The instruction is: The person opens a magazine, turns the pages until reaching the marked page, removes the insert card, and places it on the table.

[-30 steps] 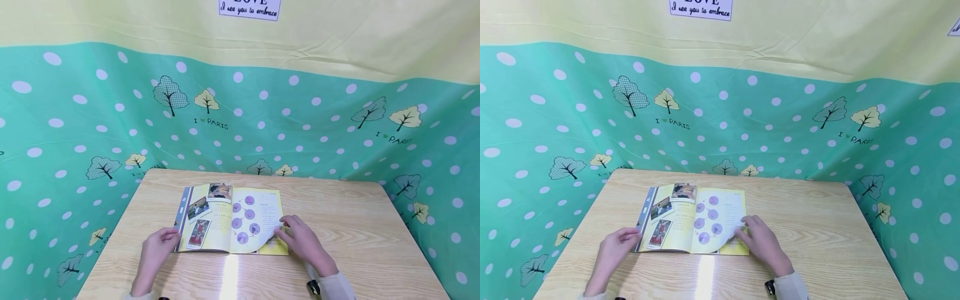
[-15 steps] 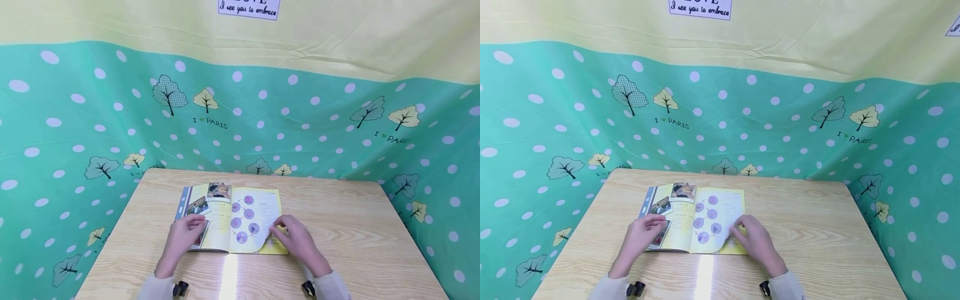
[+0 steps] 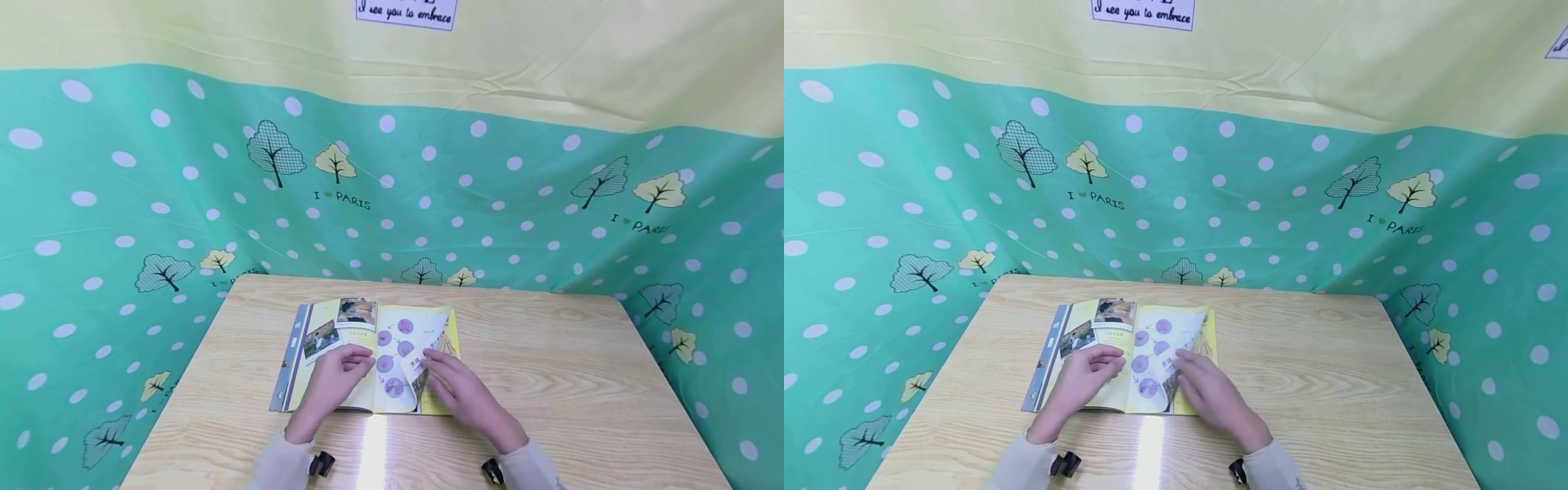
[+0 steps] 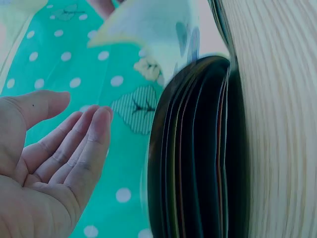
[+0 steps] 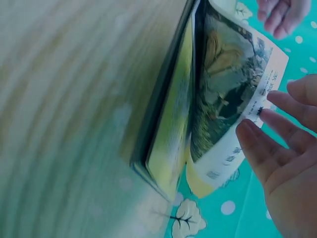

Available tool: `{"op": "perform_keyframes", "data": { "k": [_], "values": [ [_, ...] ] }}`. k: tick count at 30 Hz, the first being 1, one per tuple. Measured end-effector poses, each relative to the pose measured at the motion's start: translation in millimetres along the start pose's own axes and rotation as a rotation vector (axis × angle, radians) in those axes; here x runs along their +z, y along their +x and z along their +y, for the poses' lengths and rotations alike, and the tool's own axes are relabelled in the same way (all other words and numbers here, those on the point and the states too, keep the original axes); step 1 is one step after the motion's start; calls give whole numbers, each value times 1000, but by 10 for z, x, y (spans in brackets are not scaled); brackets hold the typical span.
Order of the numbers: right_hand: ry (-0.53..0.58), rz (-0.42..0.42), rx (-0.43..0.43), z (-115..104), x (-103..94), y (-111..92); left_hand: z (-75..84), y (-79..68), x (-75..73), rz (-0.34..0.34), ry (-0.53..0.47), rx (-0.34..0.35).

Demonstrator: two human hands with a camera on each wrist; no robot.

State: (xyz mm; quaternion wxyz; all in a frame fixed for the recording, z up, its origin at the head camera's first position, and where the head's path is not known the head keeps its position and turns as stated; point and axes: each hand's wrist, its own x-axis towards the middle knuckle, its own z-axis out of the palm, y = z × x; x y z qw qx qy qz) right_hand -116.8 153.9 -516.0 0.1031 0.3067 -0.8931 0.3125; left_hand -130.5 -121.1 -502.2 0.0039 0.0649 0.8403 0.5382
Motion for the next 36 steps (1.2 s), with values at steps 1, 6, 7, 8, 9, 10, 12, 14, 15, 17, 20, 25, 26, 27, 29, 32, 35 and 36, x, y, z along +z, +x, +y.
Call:
{"op": "perform_keyframes", "data": {
  "k": [1,6,7,8,9,10,12,14,15,17,20,25,26,27,29,32,35,36],
  "values": [
    [-2,-12,-17,-6,21,-1,6,0,28,-13,0,4],
    [-1,-68,-45,-56,75,4,38,1,146,-72,-1,26],
    [6,-75,-46,-66,79,8,41,0,165,-82,-8,25],
    [11,-83,-44,-77,80,12,45,-1,181,-90,-11,26],
    [13,-92,-37,-85,81,15,48,-2,196,-99,-19,25],
    [13,-100,-31,-91,81,17,50,-4,210,-108,-32,23],
    [12,-116,-16,-103,78,21,51,-4,232,-120,-63,26],
    [12,-124,-9,-111,76,23,52,-4,246,-124,-86,21],
    [13,-124,-8,-113,76,23,52,-4,252,-126,-100,18],
    [14,-122,-11,-115,77,21,54,-4,258,-126,-121,13],
    [13,-121,-17,-112,82,18,49,-11,266,-120,-123,-3],
    [7,-129,-6,-108,83,20,34,-25,279,-125,-120,-11],
    [6,-131,-3,-109,81,20,31,-26,278,-126,-125,-12],
    [4,-134,0,-110,79,20,25,-26,277,-128,-135,-10],
    [-4,-141,9,-112,69,17,19,-22,262,-130,-161,-26],
    [-24,-144,23,-111,49,7,13,-15,215,-122,-209,-44],
    [-49,-141,35,-91,31,-6,7,-15,137,-93,-231,-51],
    [-55,-140,37,-81,27,-10,1,-18,108,-80,-237,-49]
  ]
}}
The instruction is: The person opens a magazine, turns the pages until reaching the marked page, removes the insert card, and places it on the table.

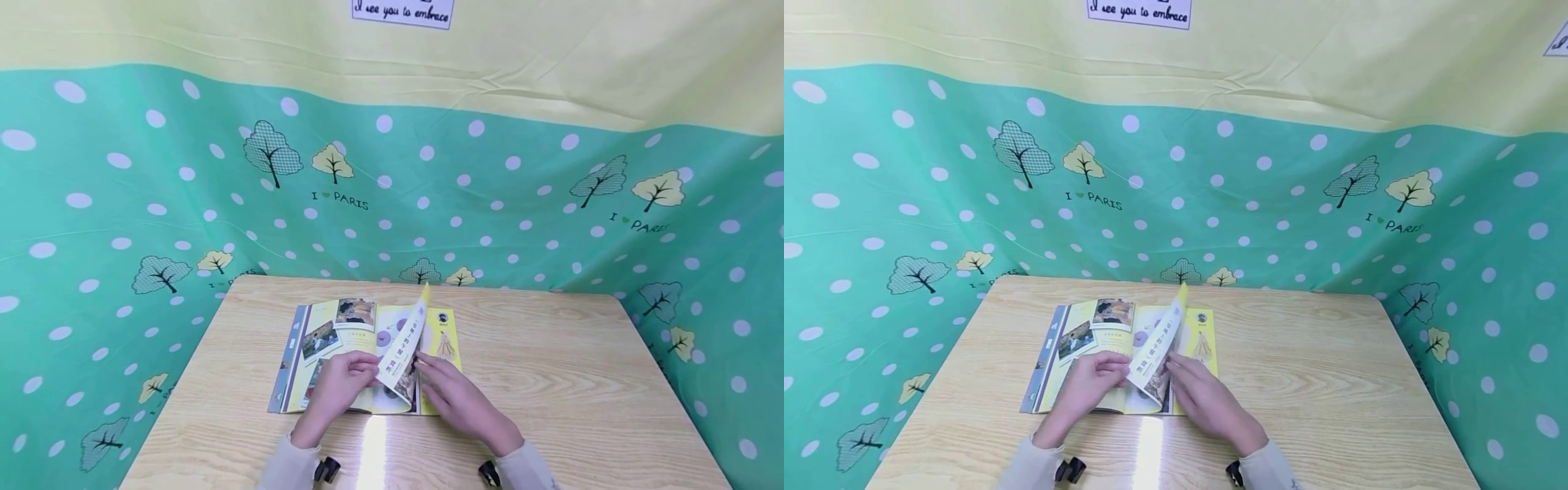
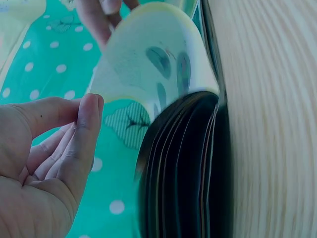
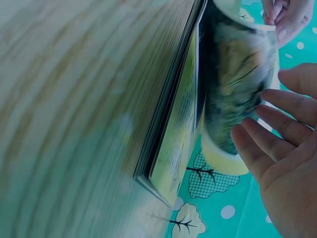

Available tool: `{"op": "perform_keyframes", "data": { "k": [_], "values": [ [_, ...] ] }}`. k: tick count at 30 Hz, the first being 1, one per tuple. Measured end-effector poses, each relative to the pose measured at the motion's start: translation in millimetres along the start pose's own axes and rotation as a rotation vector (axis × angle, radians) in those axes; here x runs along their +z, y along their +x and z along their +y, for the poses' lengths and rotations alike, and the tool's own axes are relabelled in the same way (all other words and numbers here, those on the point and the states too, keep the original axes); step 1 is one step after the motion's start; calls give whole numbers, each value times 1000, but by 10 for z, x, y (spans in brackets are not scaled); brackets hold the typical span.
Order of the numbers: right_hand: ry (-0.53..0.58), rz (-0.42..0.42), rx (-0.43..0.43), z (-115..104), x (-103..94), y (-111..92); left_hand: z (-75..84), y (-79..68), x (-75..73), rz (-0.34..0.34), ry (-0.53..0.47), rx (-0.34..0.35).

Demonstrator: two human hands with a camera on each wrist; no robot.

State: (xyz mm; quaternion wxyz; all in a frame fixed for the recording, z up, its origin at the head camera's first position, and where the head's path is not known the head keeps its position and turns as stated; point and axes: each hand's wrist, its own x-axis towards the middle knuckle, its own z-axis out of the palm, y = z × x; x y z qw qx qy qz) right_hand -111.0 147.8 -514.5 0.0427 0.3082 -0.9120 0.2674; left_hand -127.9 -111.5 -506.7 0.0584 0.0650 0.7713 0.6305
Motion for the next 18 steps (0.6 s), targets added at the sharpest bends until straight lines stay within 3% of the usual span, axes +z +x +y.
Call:
{"op": "perform_keyframes", "data": {
  "k": [8,18],
  "values": [
    [-22,-30,44,82,4,-47,-53,-97,-271,127,-11,-41],
    [-81,-92,51,149,-10,-94,-135,-246,-617,244,95,-146]
  ]
}}
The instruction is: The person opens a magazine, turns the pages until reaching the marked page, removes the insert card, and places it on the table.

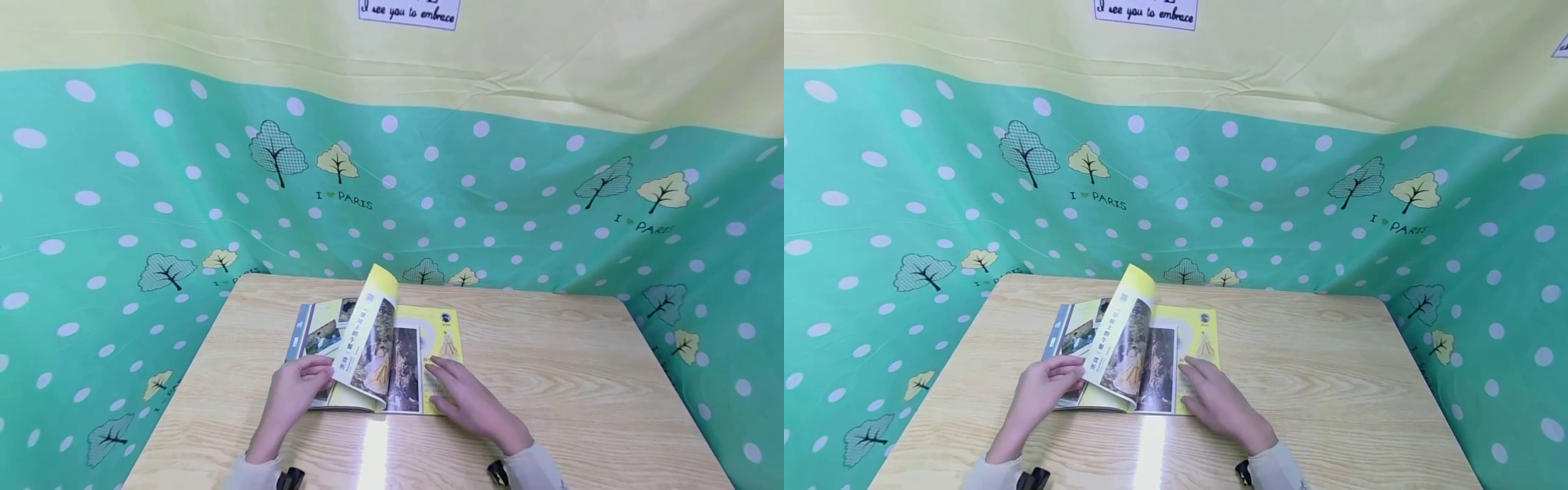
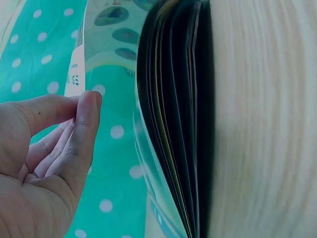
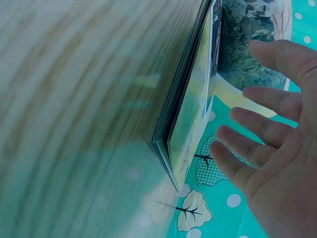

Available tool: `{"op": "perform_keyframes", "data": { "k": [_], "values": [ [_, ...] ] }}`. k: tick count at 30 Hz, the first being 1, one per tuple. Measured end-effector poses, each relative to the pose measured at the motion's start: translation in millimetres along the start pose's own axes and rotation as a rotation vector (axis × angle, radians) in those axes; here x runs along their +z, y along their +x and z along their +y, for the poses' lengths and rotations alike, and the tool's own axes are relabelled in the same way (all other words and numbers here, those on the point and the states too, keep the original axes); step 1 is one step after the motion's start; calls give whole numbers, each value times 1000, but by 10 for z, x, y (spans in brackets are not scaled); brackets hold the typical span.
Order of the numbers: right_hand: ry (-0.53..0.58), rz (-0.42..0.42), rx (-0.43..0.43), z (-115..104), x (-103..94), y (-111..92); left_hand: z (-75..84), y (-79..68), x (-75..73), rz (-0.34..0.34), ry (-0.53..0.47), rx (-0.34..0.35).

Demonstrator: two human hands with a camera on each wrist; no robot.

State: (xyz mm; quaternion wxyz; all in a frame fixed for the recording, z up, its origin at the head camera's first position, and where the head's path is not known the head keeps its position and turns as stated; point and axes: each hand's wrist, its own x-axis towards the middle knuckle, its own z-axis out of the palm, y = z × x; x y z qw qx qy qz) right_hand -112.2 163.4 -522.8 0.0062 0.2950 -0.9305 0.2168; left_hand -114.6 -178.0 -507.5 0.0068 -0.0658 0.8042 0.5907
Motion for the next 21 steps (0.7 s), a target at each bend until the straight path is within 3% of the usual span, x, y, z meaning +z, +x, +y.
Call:
{"op": "perform_keyframes", "data": {
  "k": [11,21],
  "values": [
    [-94,-208,116,55,10,-53,-206,-106,-413,68,98,-72],
    [-130,-218,111,77,15,-64,-328,-149,-566,68,251,-140]
  ]
}}
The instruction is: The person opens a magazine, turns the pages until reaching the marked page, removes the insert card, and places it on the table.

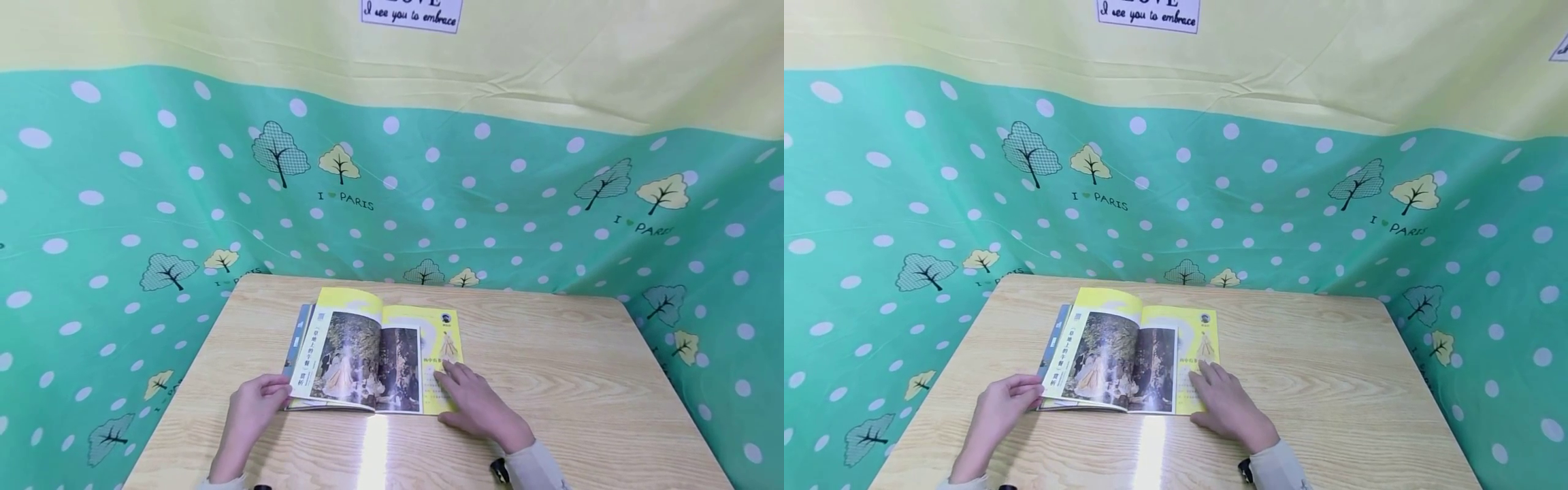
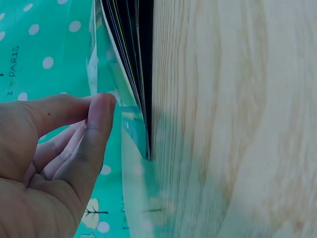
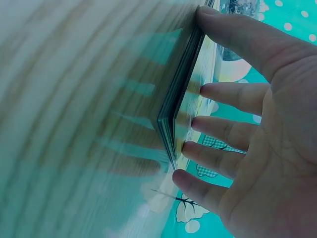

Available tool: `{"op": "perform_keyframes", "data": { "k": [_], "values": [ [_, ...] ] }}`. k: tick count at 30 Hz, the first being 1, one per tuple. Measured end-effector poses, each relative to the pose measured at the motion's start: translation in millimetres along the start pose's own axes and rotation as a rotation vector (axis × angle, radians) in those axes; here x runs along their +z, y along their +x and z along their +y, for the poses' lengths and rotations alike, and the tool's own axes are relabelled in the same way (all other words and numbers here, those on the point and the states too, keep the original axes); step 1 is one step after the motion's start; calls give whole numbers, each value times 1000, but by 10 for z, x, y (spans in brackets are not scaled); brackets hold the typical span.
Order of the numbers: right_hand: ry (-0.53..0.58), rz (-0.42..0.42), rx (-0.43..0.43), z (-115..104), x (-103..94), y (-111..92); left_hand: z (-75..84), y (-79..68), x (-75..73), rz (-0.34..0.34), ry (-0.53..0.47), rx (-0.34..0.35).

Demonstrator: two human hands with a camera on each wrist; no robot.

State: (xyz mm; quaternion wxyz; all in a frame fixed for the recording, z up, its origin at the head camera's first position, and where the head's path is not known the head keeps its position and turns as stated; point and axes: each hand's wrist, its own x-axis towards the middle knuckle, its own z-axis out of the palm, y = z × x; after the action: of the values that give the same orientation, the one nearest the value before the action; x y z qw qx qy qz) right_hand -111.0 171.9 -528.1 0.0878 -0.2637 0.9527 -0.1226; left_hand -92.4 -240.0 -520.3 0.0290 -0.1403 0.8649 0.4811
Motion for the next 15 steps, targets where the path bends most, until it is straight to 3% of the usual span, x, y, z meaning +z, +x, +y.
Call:
{"op": "perform_keyframes", "data": {
  "k": [15],
  "values": [
    [155,-17,-55,94,-114,-75,-80,21,17,-32,-63,-37]
  ]
}}
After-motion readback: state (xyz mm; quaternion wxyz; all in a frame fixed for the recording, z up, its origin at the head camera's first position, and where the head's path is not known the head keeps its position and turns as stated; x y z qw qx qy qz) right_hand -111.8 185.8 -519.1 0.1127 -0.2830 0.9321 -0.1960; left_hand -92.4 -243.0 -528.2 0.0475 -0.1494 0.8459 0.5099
